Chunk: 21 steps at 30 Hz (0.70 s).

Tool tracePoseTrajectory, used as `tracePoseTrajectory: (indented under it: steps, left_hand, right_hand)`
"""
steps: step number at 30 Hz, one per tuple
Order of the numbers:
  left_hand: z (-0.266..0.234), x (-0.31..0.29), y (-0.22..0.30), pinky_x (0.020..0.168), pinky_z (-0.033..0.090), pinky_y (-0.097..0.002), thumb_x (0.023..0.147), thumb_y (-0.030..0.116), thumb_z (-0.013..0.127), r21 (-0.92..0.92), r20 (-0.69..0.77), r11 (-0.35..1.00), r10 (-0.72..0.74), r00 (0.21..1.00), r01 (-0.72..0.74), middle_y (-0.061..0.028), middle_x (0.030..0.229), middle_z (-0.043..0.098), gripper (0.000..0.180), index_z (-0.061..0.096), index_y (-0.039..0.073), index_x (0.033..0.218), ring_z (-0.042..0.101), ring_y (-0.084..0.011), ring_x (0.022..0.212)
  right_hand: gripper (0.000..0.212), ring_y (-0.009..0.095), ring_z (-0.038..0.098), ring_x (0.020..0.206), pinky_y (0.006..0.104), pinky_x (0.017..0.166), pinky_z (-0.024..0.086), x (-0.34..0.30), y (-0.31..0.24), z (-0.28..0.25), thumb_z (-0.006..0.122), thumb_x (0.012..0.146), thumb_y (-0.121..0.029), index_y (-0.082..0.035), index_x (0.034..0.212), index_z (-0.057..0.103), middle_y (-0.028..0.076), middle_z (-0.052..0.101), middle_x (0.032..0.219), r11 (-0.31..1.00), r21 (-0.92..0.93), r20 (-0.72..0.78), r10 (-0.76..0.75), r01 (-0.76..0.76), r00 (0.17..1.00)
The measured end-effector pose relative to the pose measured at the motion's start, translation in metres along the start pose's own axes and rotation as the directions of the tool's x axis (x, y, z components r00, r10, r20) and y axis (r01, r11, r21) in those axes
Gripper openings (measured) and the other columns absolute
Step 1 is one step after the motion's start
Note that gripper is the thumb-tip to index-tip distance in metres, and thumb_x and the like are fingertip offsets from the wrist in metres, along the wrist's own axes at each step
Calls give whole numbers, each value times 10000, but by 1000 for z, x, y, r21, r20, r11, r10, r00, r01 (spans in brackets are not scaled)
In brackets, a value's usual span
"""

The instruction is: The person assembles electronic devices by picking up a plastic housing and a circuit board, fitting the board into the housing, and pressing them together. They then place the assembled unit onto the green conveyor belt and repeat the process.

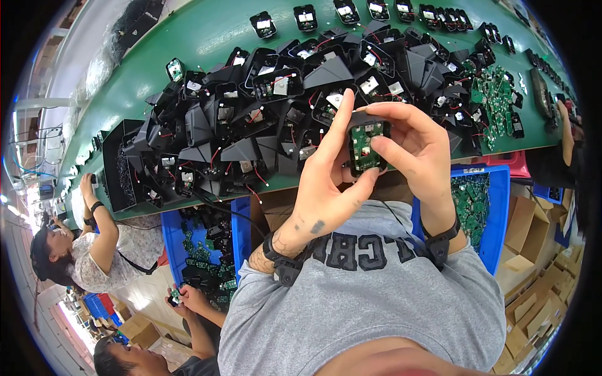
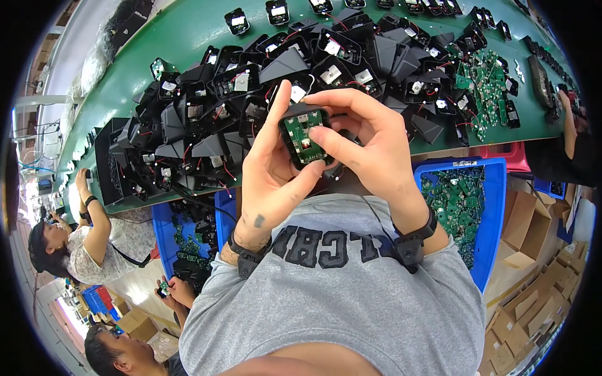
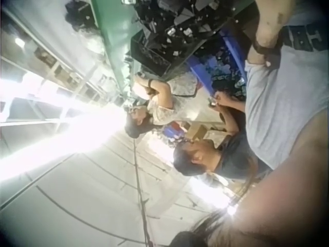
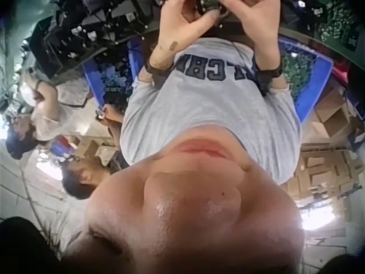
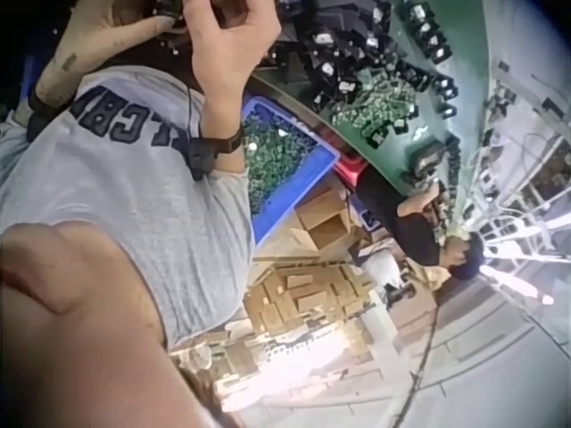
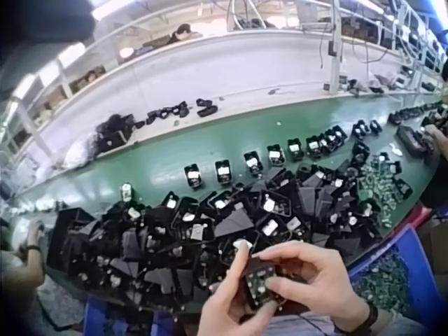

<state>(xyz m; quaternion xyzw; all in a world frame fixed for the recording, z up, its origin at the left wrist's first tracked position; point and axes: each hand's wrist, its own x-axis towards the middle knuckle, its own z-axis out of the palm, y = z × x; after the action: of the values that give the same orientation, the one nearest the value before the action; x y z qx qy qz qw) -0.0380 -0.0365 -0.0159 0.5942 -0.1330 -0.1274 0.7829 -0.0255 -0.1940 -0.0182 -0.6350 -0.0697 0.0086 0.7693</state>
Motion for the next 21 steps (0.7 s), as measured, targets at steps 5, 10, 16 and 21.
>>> tracePoseTrajectory:
  steps: [5,10,16,21]
  left_hand:
    - [-3,2,-5,865,491,-240,817,-177,479,-86,-5,996,26,1000,-26,-73,1289,481,811,161,92,1512,512,-131,1113]
    - [-3,1,-10,904,487,-274,823,-152,520,-57,-70,996,70,995,-74,-103,1301,485,779,186,53,1496,522,-160,1130]
    - [-7,9,-20,943,492,-312,833,-124,569,50,-53,992,117,992,-115,-123,1349,442,760,199,14,1482,512,-186,1164]
    - [-1,16,-12,981,458,-348,842,-112,560,-15,-10,990,142,990,-142,-124,1349,432,768,169,21,1490,471,-210,1212]
  right_hand:
    - [343,116,598,953,253,833,494,-1,4,6,651,796,54,17,1135,611,63,615,1043,999,0,-15,-52,52,999]
    - [350,120,597,948,250,835,491,-1,8,13,642,792,69,7,1135,611,57,594,1073,980,-106,-19,-173,171,985]
    - [363,191,558,1105,304,960,442,-1,14,7,606,793,121,48,1147,571,128,555,1198,974,-156,-19,-169,164,985]
    - [367,231,528,1137,346,992,401,11,16,-1,572,777,117,36,1135,554,161,553,1189,966,-7,9,-258,258,966]
